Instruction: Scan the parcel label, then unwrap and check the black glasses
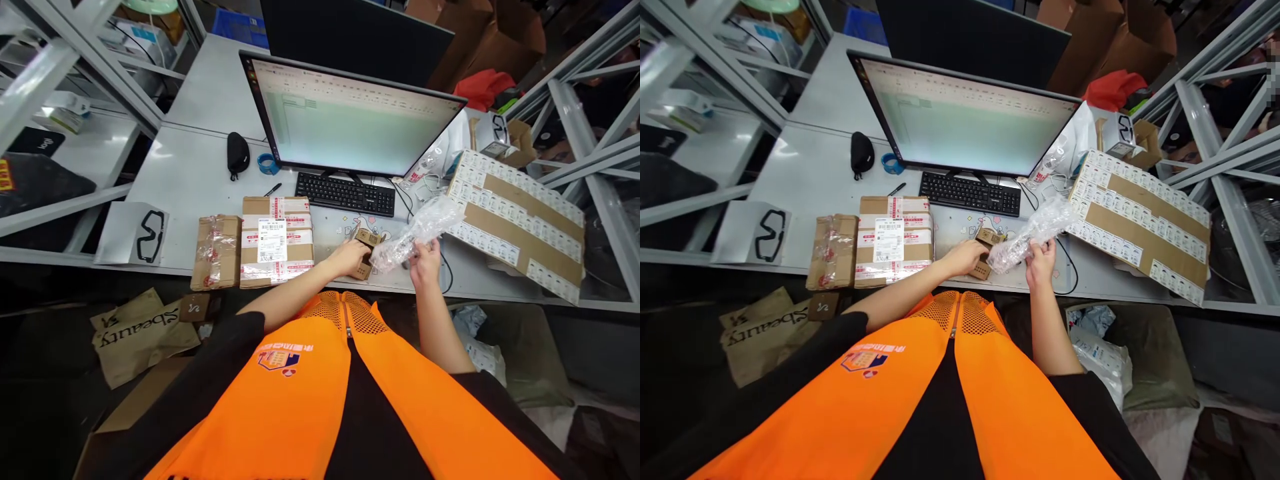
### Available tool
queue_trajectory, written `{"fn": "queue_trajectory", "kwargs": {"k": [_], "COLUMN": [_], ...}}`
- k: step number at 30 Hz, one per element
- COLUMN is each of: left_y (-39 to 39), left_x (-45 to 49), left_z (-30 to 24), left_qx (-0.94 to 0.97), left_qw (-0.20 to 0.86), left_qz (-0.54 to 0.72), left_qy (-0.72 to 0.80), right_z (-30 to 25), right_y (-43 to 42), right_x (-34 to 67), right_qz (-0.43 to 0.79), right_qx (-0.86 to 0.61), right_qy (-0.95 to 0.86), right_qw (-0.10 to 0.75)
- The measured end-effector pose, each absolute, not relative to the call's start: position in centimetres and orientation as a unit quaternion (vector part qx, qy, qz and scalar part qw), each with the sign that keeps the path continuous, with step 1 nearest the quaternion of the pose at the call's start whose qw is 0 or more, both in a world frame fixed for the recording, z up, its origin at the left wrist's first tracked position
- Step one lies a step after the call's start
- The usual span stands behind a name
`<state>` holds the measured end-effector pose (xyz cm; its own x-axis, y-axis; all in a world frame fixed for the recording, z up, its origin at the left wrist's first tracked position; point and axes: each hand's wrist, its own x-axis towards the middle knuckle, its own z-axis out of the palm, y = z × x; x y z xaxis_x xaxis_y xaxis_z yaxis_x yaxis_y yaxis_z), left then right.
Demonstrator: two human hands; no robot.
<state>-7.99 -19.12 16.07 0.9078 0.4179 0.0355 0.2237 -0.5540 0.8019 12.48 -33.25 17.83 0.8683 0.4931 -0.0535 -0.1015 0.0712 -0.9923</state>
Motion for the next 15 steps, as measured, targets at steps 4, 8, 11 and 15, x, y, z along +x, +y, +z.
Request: {"fn": "queue_trajectory", "kwargs": {"k": [4,8,11,15], "left_y": [-18.7,-19.5,-19.9,-20.6], "left_x": [-4.7,-5.0,-6.8,-9.8], "left_z": [14.6,13.3,12.7,12.4], "left_qx": [0.898,0.902,0.899,0.897], "left_qw": [0.387,0.382,0.402,0.416], "left_qz": [0.082,0.070,0.060,0.031], "left_qy": [0.193,0.187,0.165,0.143], "right_z": [17.7,16.6,16.0,15.9], "right_y": [-31.1,-30.3,-31.7,-33.7], "right_x": [11.5,8.6,7.7,8.2], "right_qz": [0.187,0.146,0.117,0.131], "right_qx": [-0.636,-0.694,-0.755,-0.782], "right_qy": [-0.180,-0.238,-0.293,-0.338], "right_qw": [0.727,0.664,0.574,0.506]}}
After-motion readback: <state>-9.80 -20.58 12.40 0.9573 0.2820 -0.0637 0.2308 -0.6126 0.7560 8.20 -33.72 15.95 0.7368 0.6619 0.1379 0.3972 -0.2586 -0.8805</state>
